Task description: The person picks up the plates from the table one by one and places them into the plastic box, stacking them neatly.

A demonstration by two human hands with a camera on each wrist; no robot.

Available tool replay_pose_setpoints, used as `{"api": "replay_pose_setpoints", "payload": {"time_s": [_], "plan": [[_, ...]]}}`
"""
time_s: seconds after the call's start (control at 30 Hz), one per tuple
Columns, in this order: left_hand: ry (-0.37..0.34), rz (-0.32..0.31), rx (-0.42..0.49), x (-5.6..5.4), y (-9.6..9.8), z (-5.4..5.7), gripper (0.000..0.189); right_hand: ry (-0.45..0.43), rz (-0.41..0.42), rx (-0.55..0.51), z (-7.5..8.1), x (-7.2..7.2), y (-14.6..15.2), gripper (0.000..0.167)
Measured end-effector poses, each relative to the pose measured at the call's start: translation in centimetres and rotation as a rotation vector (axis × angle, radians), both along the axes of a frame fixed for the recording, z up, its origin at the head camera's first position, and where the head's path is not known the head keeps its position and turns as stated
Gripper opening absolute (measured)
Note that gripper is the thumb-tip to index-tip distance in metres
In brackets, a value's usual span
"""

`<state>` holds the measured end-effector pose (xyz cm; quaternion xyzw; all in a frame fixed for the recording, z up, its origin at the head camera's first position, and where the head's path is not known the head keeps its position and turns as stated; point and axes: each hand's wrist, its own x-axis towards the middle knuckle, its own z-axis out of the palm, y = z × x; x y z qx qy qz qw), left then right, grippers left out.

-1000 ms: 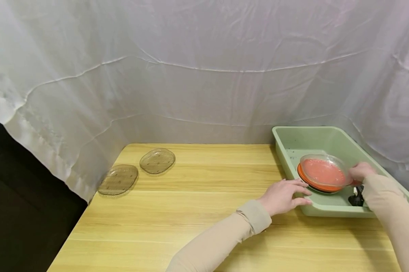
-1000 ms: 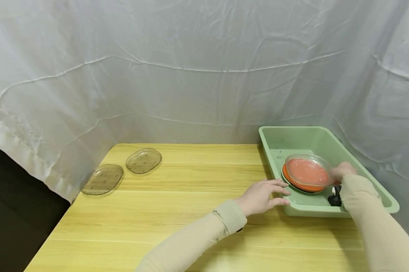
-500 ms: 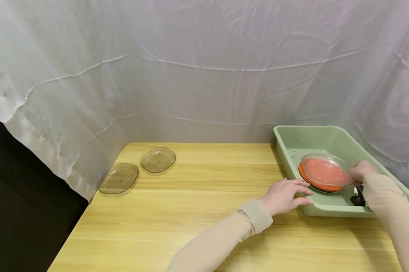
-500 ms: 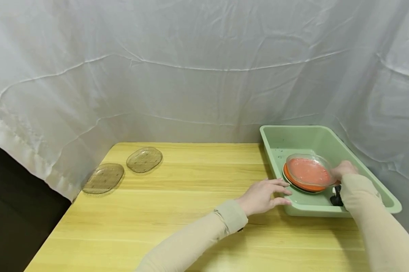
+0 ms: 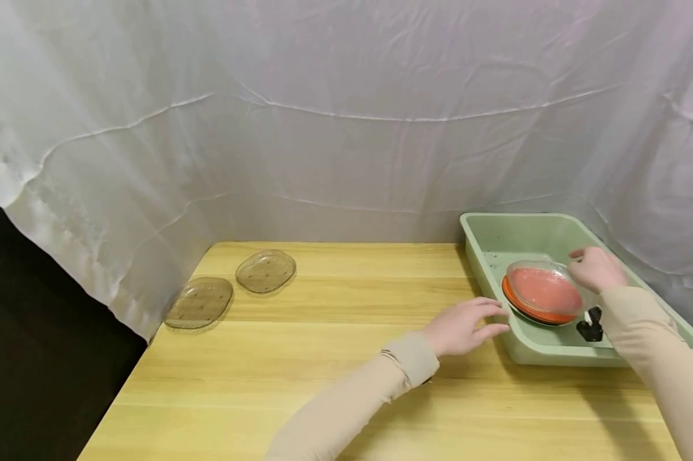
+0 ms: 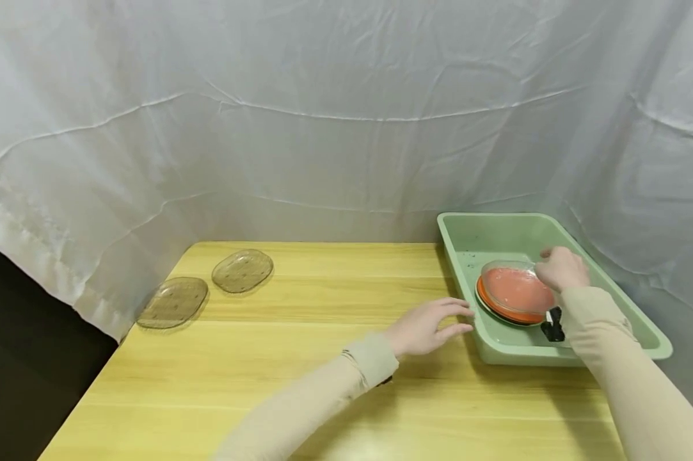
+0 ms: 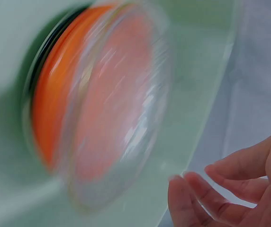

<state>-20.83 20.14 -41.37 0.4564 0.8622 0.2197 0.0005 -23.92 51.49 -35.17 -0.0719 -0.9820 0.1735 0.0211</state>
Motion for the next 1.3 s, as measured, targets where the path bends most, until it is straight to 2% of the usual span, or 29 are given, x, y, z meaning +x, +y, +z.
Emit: {"api": "replay_pose_setpoints", "payload": {"time_s": [0.23, 0.37, 0.53, 0.63, 0.77, 0.87, 1.03, 1.2, 1.3], "plan": [[0.005, 0.169, 0.051, -2.8, -5.3, -0.6, 0.041, 0.105, 0.029, -0.097, 1.4, -0.1, -5.4, 0.055], [0.002, 0.277, 0.060, -4.7, -9.0, -0.7, 0.043, 0.178, 0.052, -0.206, 2.3, -0.1, -8.9, 0.049], [0.031, 0.406, 0.073, -6.6, -13.9, -0.8, 0.045, 0.300, 0.079, -0.331, 3.1, 0.1, -13.2, 0.042], [0.046, 0.488, 0.073, -7.5, -16.9, -1.0, 0.045, 0.350, 0.097, -0.427, 3.1, 0.3, -15.7, 0.038], [0.011, 0.608, 0.057, -8.4, -20.3, -1.3, 0.047, 0.380, 0.160, -0.603, 2.6, 0.7, -18.8, 0.036], [-0.022, 0.685, 0.052, -8.9, -22.5, -1.4, 0.048, 0.401, 0.215, -0.699, 1.6, 0.8, -20.9, 0.033], [-0.017, 0.758, 0.004, -9.6, -25.9, -1.7, 0.051, 0.354, 0.246, -0.840, -0.8, 0.9, -23.6, 0.034], [-0.040, 0.826, -0.061, -9.9, -28.7, -2.1, 0.051, 0.245, 0.236, -1.070, -2.8, 1.0, -25.9, 0.036], [-0.069, 0.860, -0.087, -9.8, -30.1, -2.5, 0.052, 0.162, 0.231, -1.171, -3.9, 0.9, -27.1, 0.037]]}}
